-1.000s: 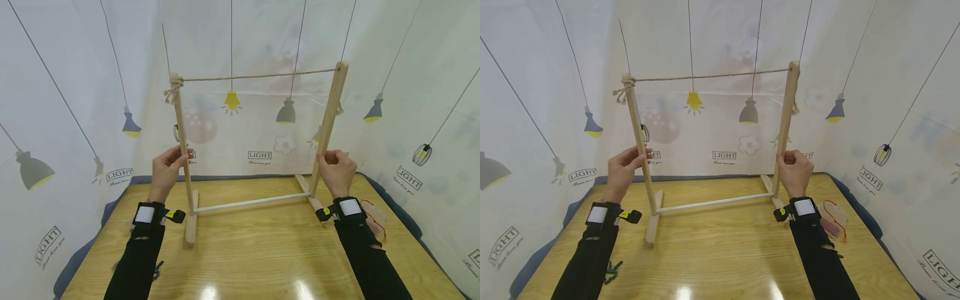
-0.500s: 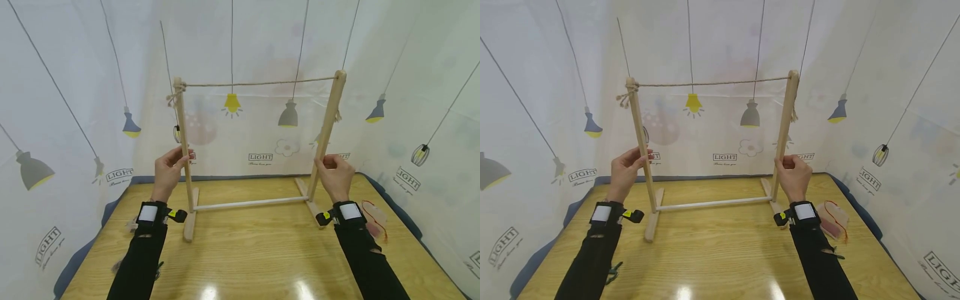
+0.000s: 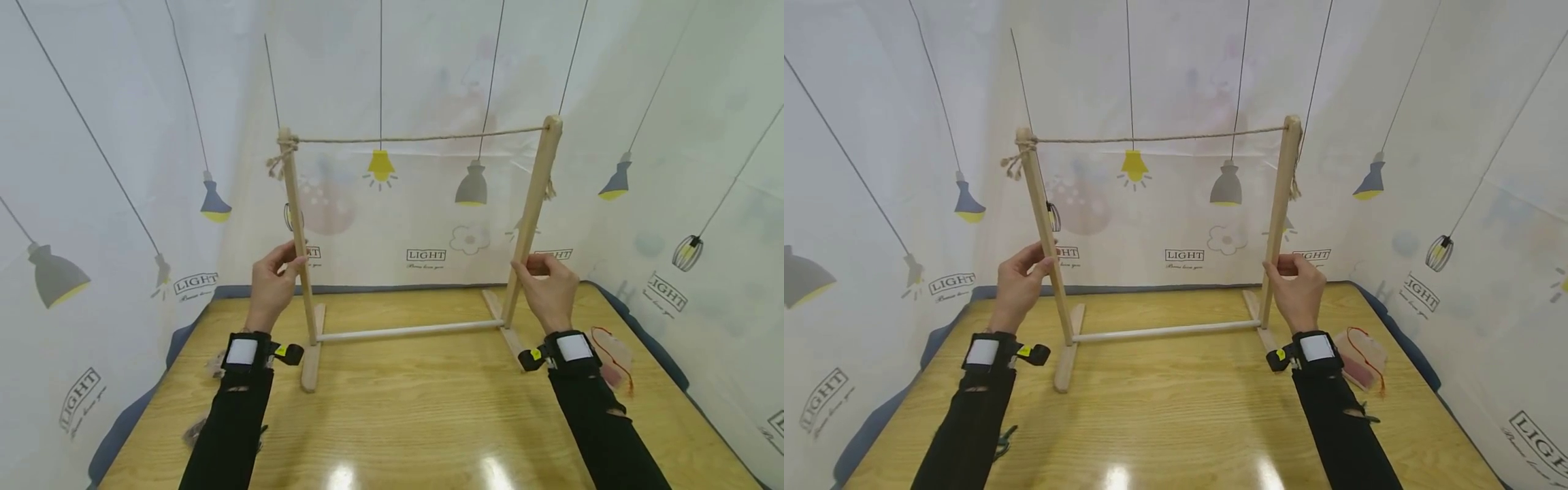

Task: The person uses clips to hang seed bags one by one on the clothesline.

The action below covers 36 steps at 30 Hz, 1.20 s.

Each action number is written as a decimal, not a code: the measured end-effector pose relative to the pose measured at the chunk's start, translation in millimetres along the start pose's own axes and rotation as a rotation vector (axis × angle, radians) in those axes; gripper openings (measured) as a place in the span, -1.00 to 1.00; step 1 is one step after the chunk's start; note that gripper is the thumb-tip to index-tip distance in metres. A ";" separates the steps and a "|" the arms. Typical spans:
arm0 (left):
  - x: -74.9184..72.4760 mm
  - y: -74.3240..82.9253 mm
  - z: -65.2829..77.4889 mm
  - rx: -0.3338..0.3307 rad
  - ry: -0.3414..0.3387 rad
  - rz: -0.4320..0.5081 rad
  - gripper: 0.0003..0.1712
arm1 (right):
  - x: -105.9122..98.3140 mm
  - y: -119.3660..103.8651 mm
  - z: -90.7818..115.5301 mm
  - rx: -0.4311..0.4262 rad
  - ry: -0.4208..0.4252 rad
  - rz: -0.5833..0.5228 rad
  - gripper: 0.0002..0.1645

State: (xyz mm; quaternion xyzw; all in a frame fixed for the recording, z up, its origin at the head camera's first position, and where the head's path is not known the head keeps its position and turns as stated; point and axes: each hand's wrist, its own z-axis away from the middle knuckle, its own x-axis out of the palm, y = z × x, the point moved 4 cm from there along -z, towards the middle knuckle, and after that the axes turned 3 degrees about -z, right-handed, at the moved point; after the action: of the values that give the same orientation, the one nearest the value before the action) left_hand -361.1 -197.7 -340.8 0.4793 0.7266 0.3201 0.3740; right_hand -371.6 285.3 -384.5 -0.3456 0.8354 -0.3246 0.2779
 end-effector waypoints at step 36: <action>9.2 -6.5 2.0 0.040 0.021 -0.037 -0.65 | -39.4 35.8 8.9 0.171 -0.633 -0.014 -0.01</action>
State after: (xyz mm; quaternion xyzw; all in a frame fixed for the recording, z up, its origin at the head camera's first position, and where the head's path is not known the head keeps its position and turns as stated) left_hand -364.7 -191.1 -349.4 0.4696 0.7455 0.3037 0.3626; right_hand -355.7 331.7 -407.1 -0.4103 0.6750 -0.2721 0.5496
